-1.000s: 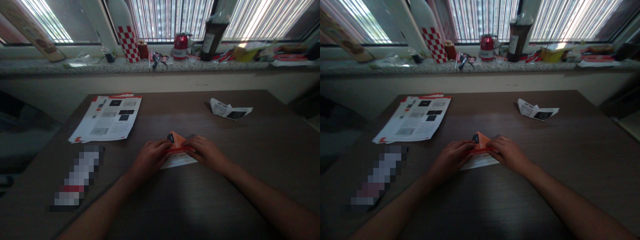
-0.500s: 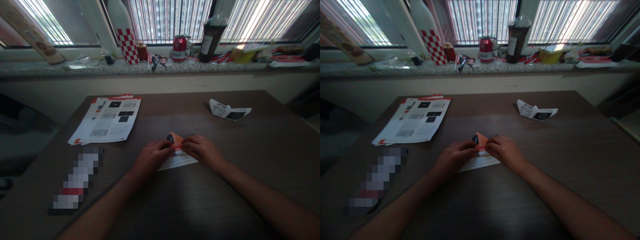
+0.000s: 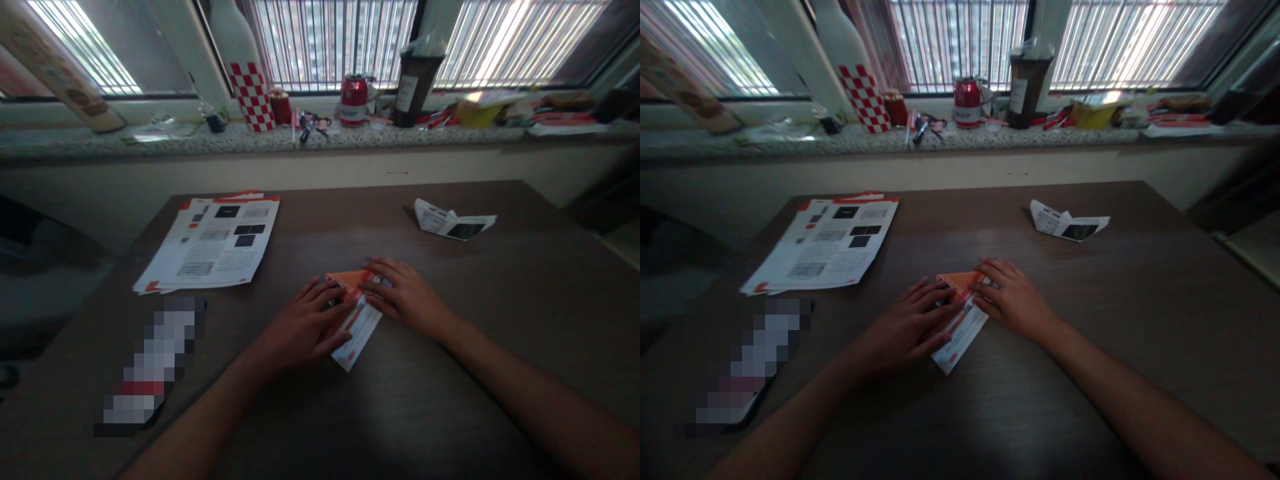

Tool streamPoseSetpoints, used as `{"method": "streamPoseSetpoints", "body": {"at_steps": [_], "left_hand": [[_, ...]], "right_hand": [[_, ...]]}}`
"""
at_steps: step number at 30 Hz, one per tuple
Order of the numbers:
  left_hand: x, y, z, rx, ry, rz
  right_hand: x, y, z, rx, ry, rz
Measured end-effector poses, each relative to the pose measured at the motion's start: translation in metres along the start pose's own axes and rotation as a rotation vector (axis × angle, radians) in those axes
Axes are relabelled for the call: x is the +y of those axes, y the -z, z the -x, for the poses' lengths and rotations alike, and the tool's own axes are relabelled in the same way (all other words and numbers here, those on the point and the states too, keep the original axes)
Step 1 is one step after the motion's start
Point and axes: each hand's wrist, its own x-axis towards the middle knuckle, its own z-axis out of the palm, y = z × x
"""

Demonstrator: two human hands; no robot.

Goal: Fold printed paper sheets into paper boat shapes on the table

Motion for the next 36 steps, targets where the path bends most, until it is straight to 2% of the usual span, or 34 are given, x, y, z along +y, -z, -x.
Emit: {"method": "streamPoseSetpoints", "body": {"at_steps": [10,15,23,36], "left_hand": [[0.02,-0.012,-0.004,0.025,0.102,-0.096],[0.024,-0.017,-0.004,0.041,0.125,-0.088],[0.024,-0.014,-0.004,0.074,0.125,-0.047],[0.019,-0.013,0.002,0.104,0.101,0.036]], "right_hand": [[-0.001,0.004,0.005,0.07,0.028,-0.161],[-0.005,0.006,0.005,0.018,0.025,-0.217],[-0.001,0.002,0.008,-0.115,0.104,-0.199],[-0.002,0.002,0.011,-0.153,0.09,-0.186]]}}
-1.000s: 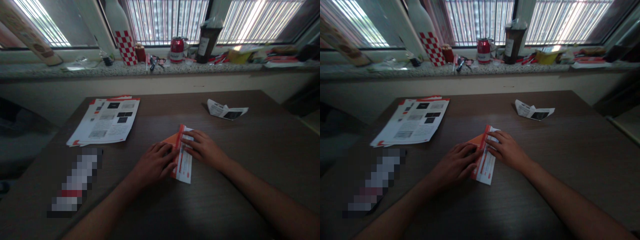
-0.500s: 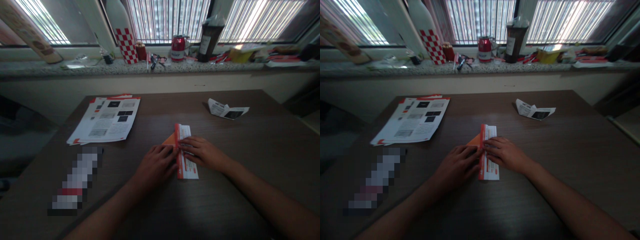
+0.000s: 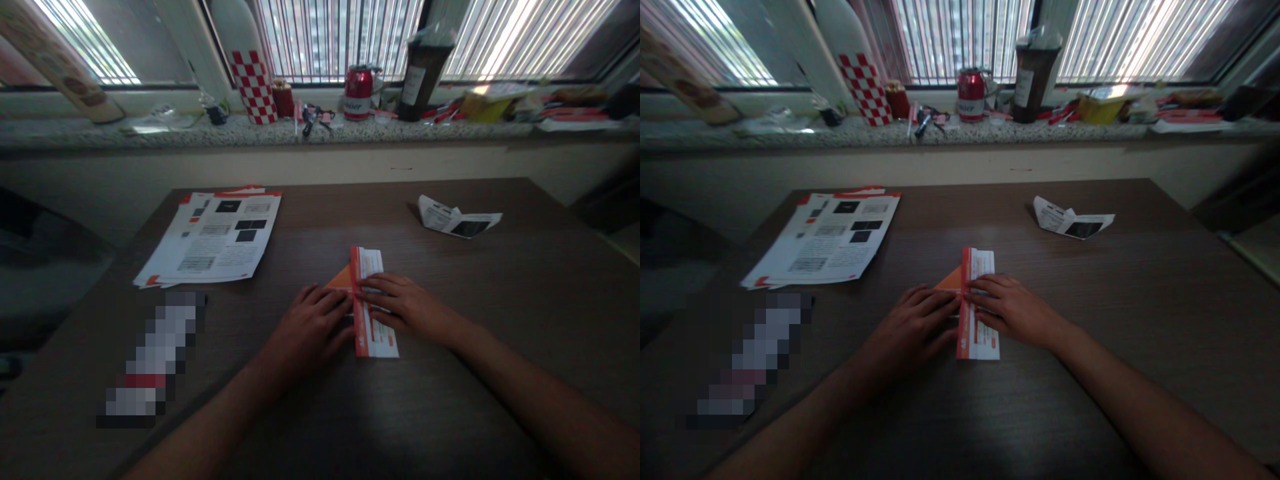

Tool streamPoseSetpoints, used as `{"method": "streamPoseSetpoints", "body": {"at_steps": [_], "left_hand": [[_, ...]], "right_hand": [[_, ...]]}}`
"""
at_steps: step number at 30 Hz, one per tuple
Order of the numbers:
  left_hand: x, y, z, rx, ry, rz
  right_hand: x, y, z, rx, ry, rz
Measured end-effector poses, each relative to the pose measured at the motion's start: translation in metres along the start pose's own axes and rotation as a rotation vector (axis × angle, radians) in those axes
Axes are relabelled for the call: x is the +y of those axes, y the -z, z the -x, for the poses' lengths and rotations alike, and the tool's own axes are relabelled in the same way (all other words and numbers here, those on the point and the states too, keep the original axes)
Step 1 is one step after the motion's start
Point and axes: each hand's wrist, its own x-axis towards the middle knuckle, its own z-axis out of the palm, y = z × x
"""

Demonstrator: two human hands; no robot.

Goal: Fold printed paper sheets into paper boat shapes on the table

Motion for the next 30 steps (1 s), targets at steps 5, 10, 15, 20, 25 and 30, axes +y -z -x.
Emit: {"method": "streamPoseSetpoints", "body": {"at_steps": [5,10,15,20,25,30], "left_hand": [[-0.001,-0.002,0.0,0.029,-0.008,0.052],[0.0,0.001,0.0,0.002,-0.011,0.008],[0.001,0.0,-0.001,-0.035,-0.022,-0.047],[0.0,-0.003,-0.003,-0.016,-0.036,-0.078],[0.005,-0.002,-0.005,-0.002,-0.029,-0.115],[0.011,-0.004,-0.006,0.007,0.022,-0.132]], "right_hand": [[0.0,0.001,-0.001,-0.007,-0.008,-0.027],[-0.002,0.002,-0.001,0.009,-0.017,-0.045],[-0.001,0.002,-0.001,-0.001,-0.03,-0.03],[0.004,0.003,0.0,0.019,-0.016,-0.101],[0.005,0.003,0.001,0.014,-0.009,-0.161],[0.001,0.001,0.0,-0.012,-0.024,-0.189]]}}
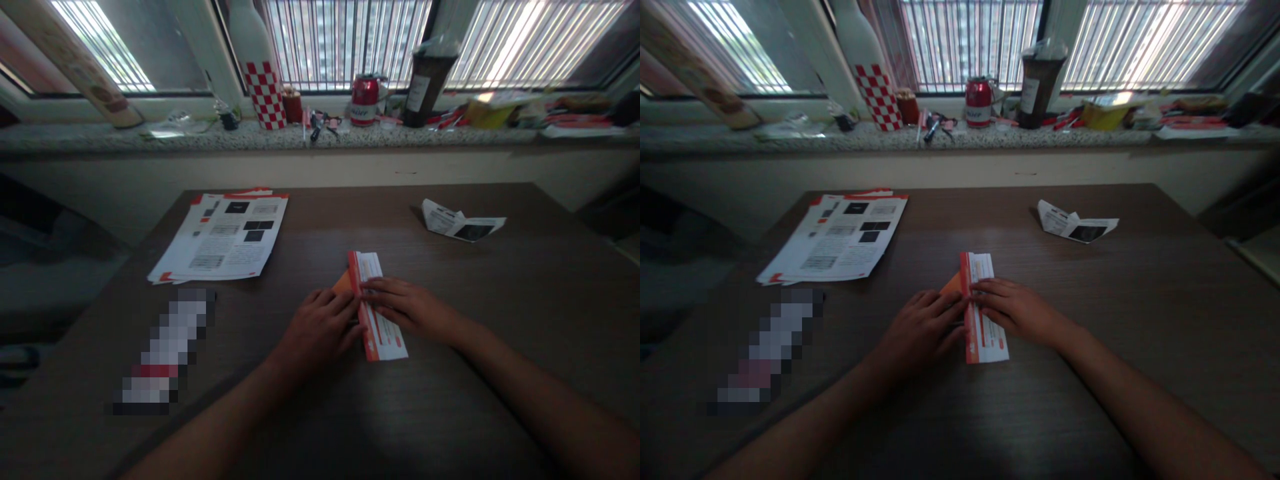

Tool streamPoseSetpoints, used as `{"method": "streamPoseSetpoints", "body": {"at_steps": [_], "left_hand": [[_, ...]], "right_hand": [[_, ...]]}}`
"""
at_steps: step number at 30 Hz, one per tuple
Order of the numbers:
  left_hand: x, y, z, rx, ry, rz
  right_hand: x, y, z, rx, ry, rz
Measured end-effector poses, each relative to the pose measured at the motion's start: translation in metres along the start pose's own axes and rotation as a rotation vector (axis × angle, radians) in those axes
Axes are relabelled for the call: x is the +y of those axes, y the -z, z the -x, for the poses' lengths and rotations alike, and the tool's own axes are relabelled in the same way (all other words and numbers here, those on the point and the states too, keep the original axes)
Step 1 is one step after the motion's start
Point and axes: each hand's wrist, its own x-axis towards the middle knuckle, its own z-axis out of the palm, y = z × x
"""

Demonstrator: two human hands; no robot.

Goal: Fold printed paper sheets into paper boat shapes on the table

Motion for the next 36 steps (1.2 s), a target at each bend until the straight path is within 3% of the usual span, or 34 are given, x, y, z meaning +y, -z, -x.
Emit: {"method": "streamPoseSetpoints", "body": {"at_steps": [6,21,30,36], "left_hand": [[0.001,-0.006,-0.002,0.063,0.012,0.064],[0.005,-0.004,-0.001,0.048,0.051,0.06],[0.004,-0.008,-0.001,0.065,0.057,0.143],[0.004,-0.006,-0.001,0.059,0.053,0.13]], "right_hand": [[0.003,-0.003,0.0,0.04,-0.011,-0.063],[0.005,-0.007,-0.001,0.114,-0.058,-0.072],[0.013,0.001,-0.024,0.224,-0.184,-0.091],[0.017,0.003,-0.036,0.216,-0.235,-0.041]]}}
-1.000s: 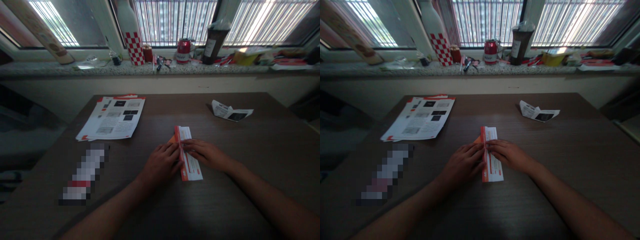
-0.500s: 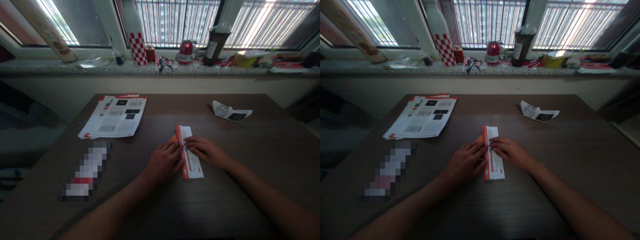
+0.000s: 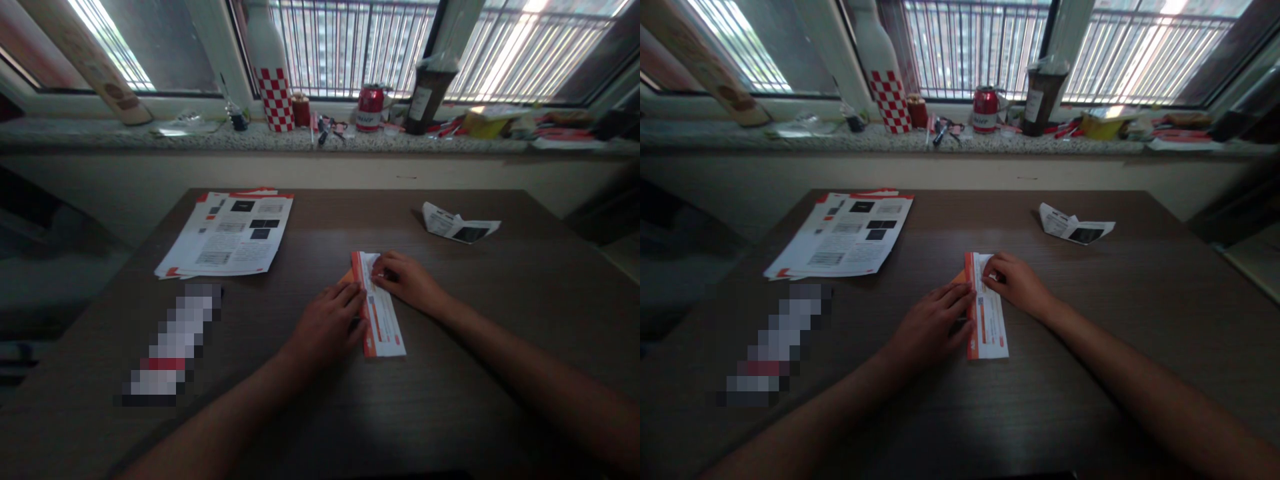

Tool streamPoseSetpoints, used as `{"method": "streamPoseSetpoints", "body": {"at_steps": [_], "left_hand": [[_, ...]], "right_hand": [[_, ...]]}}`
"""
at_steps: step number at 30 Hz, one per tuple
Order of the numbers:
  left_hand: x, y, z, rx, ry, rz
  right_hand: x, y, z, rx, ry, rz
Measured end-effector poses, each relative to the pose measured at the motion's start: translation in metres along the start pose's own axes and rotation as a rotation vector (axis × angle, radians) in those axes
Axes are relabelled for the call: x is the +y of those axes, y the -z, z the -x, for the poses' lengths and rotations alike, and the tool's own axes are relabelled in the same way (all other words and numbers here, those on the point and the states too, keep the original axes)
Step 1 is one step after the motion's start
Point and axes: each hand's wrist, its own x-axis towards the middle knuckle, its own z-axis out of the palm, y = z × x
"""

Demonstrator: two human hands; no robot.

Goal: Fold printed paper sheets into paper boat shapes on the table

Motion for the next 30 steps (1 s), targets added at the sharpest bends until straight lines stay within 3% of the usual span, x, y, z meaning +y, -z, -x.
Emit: {"method": "streamPoseSetpoints", "body": {"at_steps": [7,20,30], "left_hand": [[0.001,0.001,0.0,0.01,-0.001,-0.012],[0.002,0.001,0.0,0.002,0.012,0.0],[0.003,0.003,0.0,-0.014,0.022,0.028]], "right_hand": [[-0.003,-0.002,0.006,-0.048,0.118,-0.043],[-0.006,-0.007,0.005,-0.02,0.1,-0.002],[0.008,-0.009,-0.012,0.009,0.075,0.063]]}}
